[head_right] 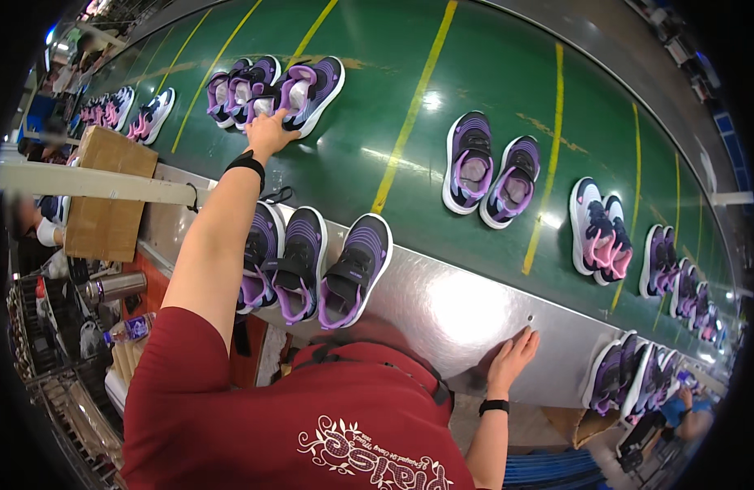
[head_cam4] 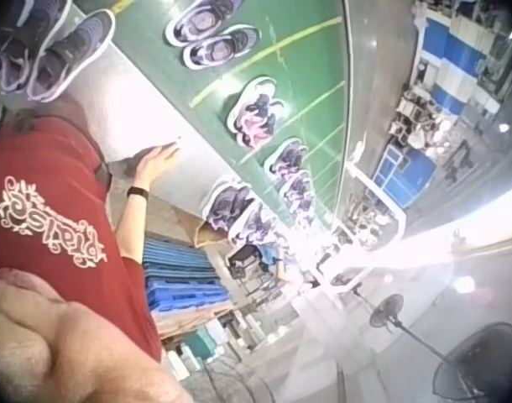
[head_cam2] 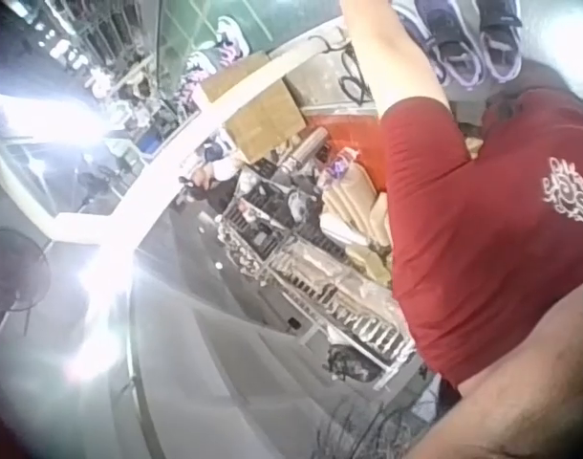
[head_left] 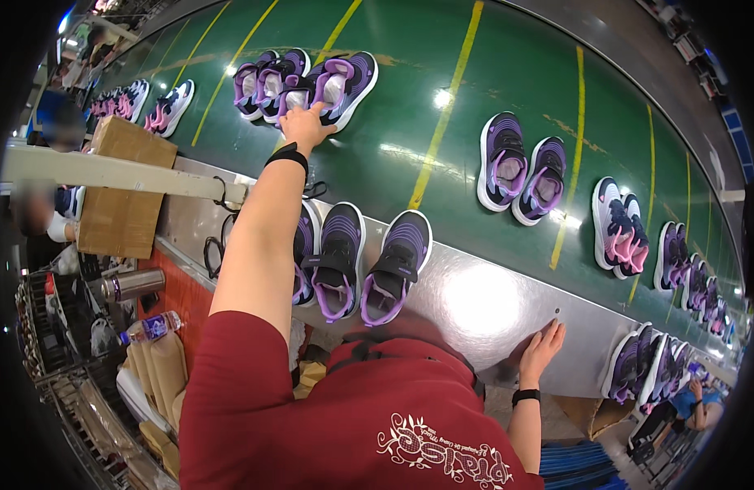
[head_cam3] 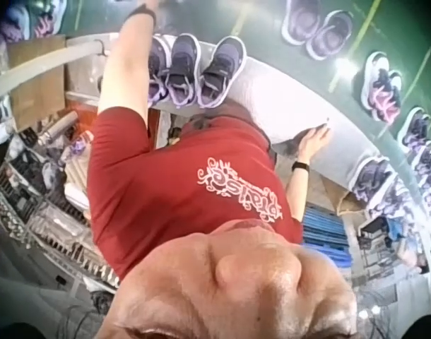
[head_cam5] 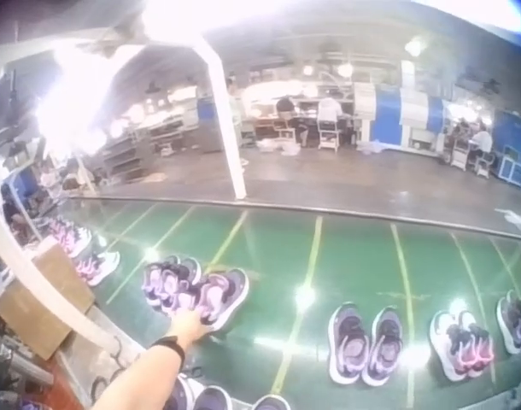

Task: The recorder is inspecting and organizing shoes on a conveyor belt in a manufacturing facility.

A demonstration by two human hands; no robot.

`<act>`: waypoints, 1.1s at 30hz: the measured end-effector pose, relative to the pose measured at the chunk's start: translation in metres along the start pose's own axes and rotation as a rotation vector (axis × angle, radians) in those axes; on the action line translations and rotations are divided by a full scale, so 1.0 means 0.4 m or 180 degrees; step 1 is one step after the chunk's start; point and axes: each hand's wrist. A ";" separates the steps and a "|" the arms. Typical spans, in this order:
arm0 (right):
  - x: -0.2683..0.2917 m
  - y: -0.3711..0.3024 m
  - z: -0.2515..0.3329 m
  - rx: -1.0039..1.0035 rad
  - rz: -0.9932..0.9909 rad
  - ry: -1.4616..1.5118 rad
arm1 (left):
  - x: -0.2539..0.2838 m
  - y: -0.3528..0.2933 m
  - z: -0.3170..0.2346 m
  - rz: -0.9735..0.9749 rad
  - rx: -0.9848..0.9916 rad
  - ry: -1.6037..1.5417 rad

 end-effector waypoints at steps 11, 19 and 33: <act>-0.019 -0.009 -0.013 0.0208 -0.0211 -0.0055 | 0.254 -0.277 -0.262 -0.0334 -0.0810 -0.1998; 0.253 -0.022 0.232 0.0294 0.1003 0.2827 | 0.221 -0.778 -0.619 -0.1110 -0.2403 -0.1533; 0.142 -0.035 -0.046 0.2021 0.0610 0.1152 | 0.120 -1.049 -0.960 -0.1552 -0.3813 -0.2791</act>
Point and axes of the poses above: each hand's wrist, its own y-axis towards the middle knuckle, its own x-axis out of the back of the hand, z = x × y, and after that the axes turned 8 degrees about -x, right-handed
